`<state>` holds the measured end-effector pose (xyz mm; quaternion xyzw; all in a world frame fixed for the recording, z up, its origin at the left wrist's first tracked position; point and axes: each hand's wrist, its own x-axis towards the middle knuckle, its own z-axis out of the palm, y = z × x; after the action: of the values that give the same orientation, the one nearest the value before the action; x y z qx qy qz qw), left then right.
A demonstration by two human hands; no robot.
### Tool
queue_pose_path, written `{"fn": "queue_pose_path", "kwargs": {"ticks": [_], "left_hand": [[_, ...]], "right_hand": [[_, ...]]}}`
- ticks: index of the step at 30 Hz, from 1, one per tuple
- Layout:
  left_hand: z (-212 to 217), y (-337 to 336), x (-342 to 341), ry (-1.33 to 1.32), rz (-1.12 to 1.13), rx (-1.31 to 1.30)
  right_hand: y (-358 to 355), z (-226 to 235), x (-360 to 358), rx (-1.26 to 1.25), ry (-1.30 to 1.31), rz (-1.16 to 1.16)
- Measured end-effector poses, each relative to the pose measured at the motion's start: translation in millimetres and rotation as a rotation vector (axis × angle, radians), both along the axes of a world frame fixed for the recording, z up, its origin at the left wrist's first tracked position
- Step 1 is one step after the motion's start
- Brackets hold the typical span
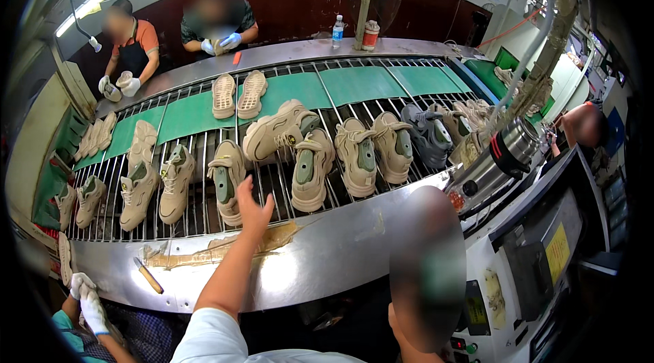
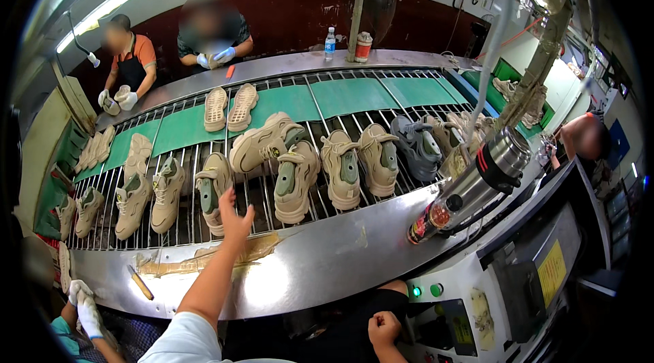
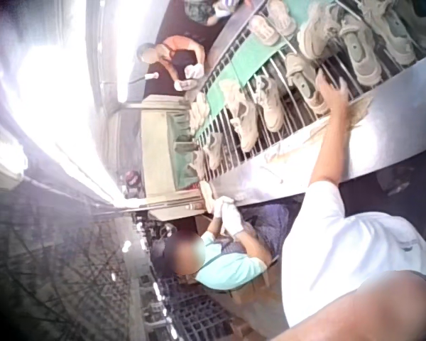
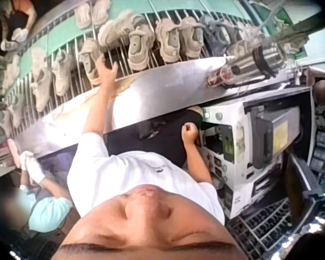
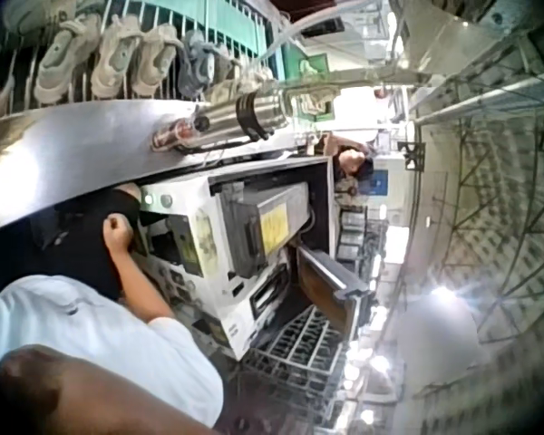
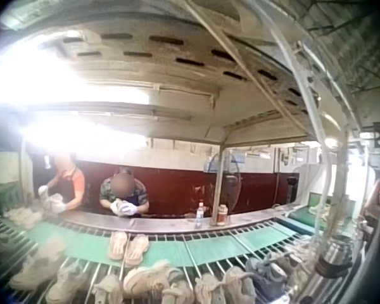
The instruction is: The person picks up shoes from a conveyor belt, places them into a molding machine, presses buttons to operate the machine, and then removes the molded shoes and returns them to the conveyor.
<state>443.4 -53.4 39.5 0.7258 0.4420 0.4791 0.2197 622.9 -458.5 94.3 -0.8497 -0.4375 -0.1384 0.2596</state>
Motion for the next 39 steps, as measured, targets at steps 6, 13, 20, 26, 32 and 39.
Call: {"fn": "queue_pose_path", "kwargs": {"ticks": [6, 13, 20, 26, 32, 39], "left_hand": [[15, 159, 61, 0.44, 0.139, -0.154], [11, 241, 60, 0.671, -0.077, -0.525], [54, 227, 76, 0.805, 0.085, -0.318], [131, 212, 82, 1.155, 0.116, -0.102], [109, 137, 90, 0.888, 0.088, 0.058], [173, 134, 83, 1.102, -0.055, 0.001]], "right_hand": [[-22, -48, 20, 0.032, 0.276, -0.041], [-62, -149, 31, 0.141, 0.446, -0.044], [-55, -153, 27, 0.211, 0.415, -0.062], [-44, -135, 25, 0.227, 0.438, -0.046], [-53, -129, 15, 0.267, 0.44, -0.056], [-48, -116, 12, 0.23, 0.598, -0.069]]}}
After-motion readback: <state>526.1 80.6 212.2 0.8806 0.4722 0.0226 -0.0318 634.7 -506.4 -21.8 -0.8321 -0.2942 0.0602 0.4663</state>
